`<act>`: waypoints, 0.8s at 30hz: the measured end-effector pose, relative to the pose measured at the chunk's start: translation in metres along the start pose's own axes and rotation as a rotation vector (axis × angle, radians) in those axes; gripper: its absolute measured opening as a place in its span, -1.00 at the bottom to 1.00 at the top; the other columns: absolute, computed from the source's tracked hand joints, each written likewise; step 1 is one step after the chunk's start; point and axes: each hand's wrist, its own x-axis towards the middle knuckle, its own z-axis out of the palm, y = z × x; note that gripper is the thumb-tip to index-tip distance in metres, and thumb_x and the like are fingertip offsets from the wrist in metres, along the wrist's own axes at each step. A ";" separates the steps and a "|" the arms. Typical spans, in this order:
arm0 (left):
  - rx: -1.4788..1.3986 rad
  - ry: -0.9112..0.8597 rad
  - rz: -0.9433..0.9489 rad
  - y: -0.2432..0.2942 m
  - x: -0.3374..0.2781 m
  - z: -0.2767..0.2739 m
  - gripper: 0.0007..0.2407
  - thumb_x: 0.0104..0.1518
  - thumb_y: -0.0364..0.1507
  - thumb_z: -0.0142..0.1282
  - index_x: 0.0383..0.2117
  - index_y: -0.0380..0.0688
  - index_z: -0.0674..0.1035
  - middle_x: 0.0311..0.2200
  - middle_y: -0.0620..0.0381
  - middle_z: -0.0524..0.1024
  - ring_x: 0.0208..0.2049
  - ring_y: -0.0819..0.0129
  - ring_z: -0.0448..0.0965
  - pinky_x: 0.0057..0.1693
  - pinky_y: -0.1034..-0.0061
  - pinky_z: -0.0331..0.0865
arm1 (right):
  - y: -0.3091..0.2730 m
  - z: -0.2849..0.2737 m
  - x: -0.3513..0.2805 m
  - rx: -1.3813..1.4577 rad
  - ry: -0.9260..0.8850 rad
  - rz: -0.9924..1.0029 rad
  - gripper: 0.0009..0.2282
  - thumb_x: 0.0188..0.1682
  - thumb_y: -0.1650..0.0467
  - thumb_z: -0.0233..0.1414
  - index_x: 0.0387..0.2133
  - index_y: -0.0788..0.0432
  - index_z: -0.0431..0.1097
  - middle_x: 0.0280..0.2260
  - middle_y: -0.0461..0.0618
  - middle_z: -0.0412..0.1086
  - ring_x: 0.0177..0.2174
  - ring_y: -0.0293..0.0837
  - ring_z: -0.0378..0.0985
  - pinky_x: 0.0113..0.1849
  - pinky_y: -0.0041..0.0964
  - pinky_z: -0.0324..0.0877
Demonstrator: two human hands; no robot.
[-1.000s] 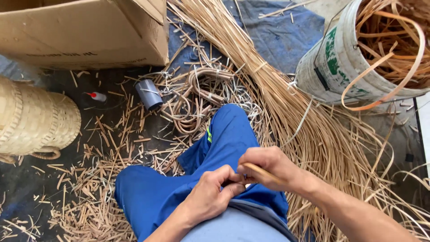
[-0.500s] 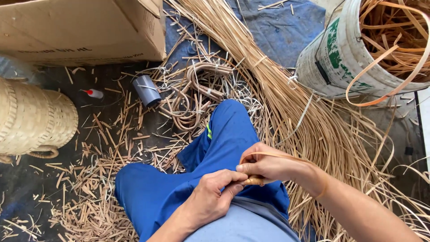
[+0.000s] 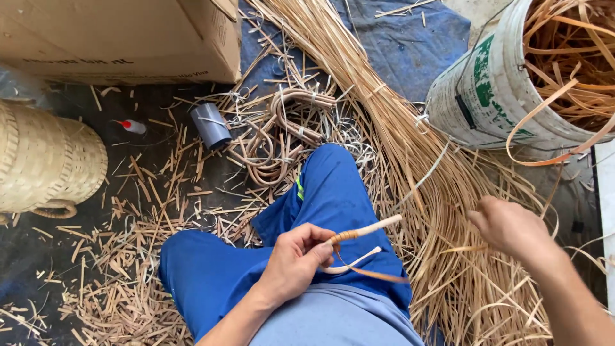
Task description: The person sits on the floor of a bamboo workshop and wraps thin rattan strips tightly around a bent bamboo basket handle, winding the strip along the handle and pulling each turn snug. Finished wrapped handles are kept in a cardboard box beside them.
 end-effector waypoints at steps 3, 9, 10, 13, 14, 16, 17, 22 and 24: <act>-0.140 0.050 -0.043 -0.005 0.005 -0.006 -0.84 0.19 -0.57 0.10 -0.14 -0.39 0.57 -0.34 0.06 0.66 -0.42 0.51 0.59 -0.22 0.57 0.53 | -0.063 0.012 -0.054 -0.220 0.424 -0.099 -0.72 0.08 0.19 -0.01 -0.19 0.12 0.50 -0.33 0.01 0.55 -0.37 -0.09 0.64 -0.27 -0.11 0.49; -0.346 0.032 -0.100 -0.006 0.002 -0.009 -0.85 0.17 -0.60 0.14 -0.18 -0.43 0.53 -0.35 -0.06 0.66 -0.44 0.40 0.63 -0.23 0.48 0.56 | -0.155 0.042 -0.114 -0.085 0.952 -1.365 -0.74 -0.20 0.52 0.11 -0.20 0.30 0.46 -0.22 0.14 0.47 -0.18 0.09 0.55 -0.10 -0.04 0.46; -0.374 0.023 -0.096 -0.007 0.002 -0.009 -0.85 0.17 -0.60 0.14 -0.18 -0.44 0.53 -0.35 -0.06 0.65 -0.44 0.40 0.64 -0.24 0.46 0.57 | -0.164 0.042 -0.117 -0.141 0.914 -1.478 -0.70 -0.24 0.47 0.12 -0.19 0.30 0.46 -0.22 0.10 0.46 -0.16 0.06 0.55 -0.07 0.00 0.46; -0.396 -0.002 -0.074 -0.009 -0.001 -0.005 -0.85 0.18 -0.60 0.15 -0.18 -0.45 0.55 -0.36 -0.06 0.64 -0.42 0.40 0.64 -0.22 0.45 0.57 | -0.170 0.048 -0.116 -0.163 0.853 -1.654 -0.70 -0.23 0.43 0.13 -0.21 0.33 0.44 -0.21 0.08 0.45 -0.12 0.04 0.55 -0.03 0.03 0.46; -0.386 -0.022 -0.055 -0.009 -0.001 -0.005 -0.85 0.19 -0.60 0.16 -0.18 -0.45 0.56 -0.36 -0.06 0.63 -0.41 0.40 0.63 -0.21 0.46 0.57 | -0.169 0.050 -0.113 -0.124 0.838 -1.714 -0.74 -0.18 0.44 0.15 -0.24 0.35 0.42 -0.21 0.10 0.44 -0.11 0.04 0.54 -0.01 0.01 0.46; -0.405 -0.076 -0.057 -0.003 -0.005 -0.001 -0.86 0.17 -0.60 0.17 -0.20 -0.42 0.57 -0.35 -0.03 0.64 -0.38 0.42 0.64 -0.18 0.48 0.57 | -0.177 0.032 -0.120 -0.128 0.834 -1.736 -0.78 -0.18 0.44 0.15 -0.27 0.30 0.42 -0.24 0.05 0.45 -0.15 0.00 0.56 -0.03 0.01 0.48; -0.424 -0.134 -0.064 0.000 -0.006 0.002 -0.88 0.15 -0.60 0.17 -0.22 -0.38 0.57 -0.33 0.01 0.65 -0.36 0.43 0.65 -0.16 0.50 0.56 | -0.179 0.023 -0.123 -0.130 0.830 -1.751 -0.81 -0.17 0.44 0.16 -0.30 0.25 0.43 -0.27 0.00 0.45 -0.19 -0.03 0.57 -0.05 0.01 0.49; -0.105 -0.187 -0.039 0.019 -0.009 0.014 -0.90 0.18 -0.56 0.23 -0.28 -0.38 0.62 -0.36 0.11 0.65 -0.33 0.55 0.59 -0.15 0.62 0.50 | -0.170 0.017 -0.094 0.222 0.381 -1.430 -0.87 -0.14 0.40 0.23 -0.41 0.22 0.50 -0.44 -0.08 0.48 -0.45 -0.18 0.58 -0.43 -0.31 0.49; -0.036 -0.198 -0.004 0.024 -0.013 0.018 -0.90 0.16 -0.56 0.23 -0.28 -0.37 0.64 -0.35 0.15 0.65 -0.31 0.59 0.58 -0.14 0.64 0.49 | -0.169 0.021 -0.083 0.300 0.250 -1.276 -0.88 -0.13 0.39 0.22 -0.47 0.22 0.50 -0.52 -0.11 0.47 -0.53 -0.27 0.56 -0.51 -0.36 0.46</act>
